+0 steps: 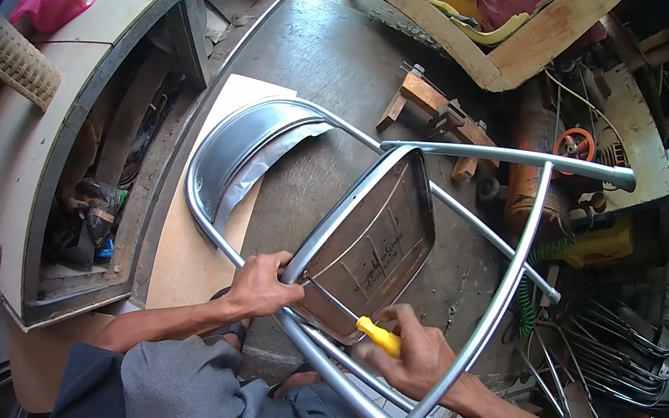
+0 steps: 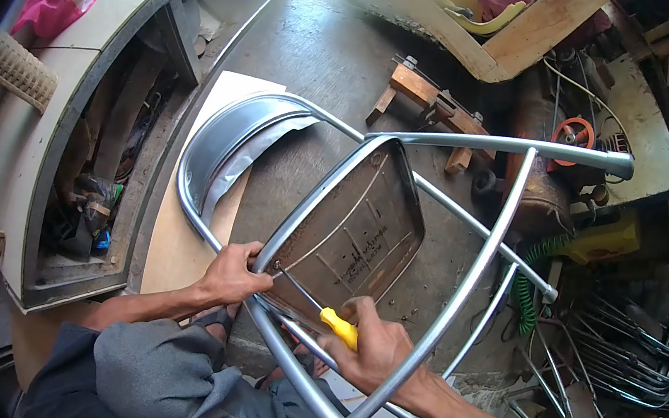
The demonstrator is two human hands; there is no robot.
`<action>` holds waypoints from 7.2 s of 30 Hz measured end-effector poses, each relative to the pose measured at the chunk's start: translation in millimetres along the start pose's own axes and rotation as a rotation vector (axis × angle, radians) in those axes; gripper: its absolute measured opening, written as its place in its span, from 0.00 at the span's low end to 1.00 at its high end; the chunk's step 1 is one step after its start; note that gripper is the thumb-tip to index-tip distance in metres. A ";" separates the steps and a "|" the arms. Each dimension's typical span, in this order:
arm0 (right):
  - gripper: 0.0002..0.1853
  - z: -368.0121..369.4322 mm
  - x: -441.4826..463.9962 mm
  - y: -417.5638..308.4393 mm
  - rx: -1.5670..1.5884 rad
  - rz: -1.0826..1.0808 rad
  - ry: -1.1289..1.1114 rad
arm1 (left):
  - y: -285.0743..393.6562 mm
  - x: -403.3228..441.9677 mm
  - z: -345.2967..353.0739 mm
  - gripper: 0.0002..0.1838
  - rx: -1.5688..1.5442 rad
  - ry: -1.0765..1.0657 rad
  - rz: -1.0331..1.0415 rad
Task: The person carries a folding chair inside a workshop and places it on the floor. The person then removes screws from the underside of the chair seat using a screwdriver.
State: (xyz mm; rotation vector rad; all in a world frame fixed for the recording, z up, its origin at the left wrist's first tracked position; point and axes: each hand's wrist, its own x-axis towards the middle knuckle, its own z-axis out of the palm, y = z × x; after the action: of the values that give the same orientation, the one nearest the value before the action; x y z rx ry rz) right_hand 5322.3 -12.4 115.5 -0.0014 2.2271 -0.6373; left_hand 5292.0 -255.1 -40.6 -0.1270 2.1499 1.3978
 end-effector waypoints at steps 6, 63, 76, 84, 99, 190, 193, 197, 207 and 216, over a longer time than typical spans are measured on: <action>0.13 5.1 -7.7 10.7 -0.956 -0.723 0.522 | -0.2 0.5 0.5 0.25 0.000 -0.006 0.002; 0.15 10.9 -3.8 -1.5 -0.670 -0.373 0.310 | -2.2 1.1 2.9 0.21 -0.043 0.030 0.016; 0.23 -5.0 12.2 2.6 0.160 0.155 0.004 | -3.5 2.0 5.5 0.22 -0.050 0.027 0.004; 0.11 9.8 -0.5 12.1 -1.008 -0.721 0.503 | -4.0 1.7 8.6 0.21 -0.059 0.052 0.008; 0.24 10.8 -6.5 14.7 -1.096 -0.711 0.448 | -11.8 3.4 14.0 0.19 -0.136 0.072 0.059; 0.22 -0.3 10.7 1.4 0.182 0.121 -0.010 | -12.9 -3.7 15.5 0.15 -0.298 0.005 -0.039; 0.20 -3.9 15.7 3.0 0.284 0.254 -0.074 | -14.0 -6.1 15.6 0.15 -0.300 0.024 -0.027; 0.22 6.1 8.8 21.0 0.008 -0.138 0.120 | -7.5 -8.3 13.2 0.14 -0.303 0.029 -0.010; 0.14 28.6 -0.3 22.1 -0.749 -0.734 0.518 | -13.0 -6.7 14.8 0.14 -0.416 0.021 -0.006; 0.11 25.3 10.3 18.0 -0.118 -0.492 0.396 | -17.1 -4.9 16.4 0.11 -0.377 0.027 0.003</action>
State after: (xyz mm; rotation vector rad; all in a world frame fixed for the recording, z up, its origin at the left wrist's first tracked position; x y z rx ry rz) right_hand 5336.8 -10.0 86.3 -0.5392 2.6692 -0.8199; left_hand 5309.1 -249.7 -56.8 -0.2861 1.8847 1.7985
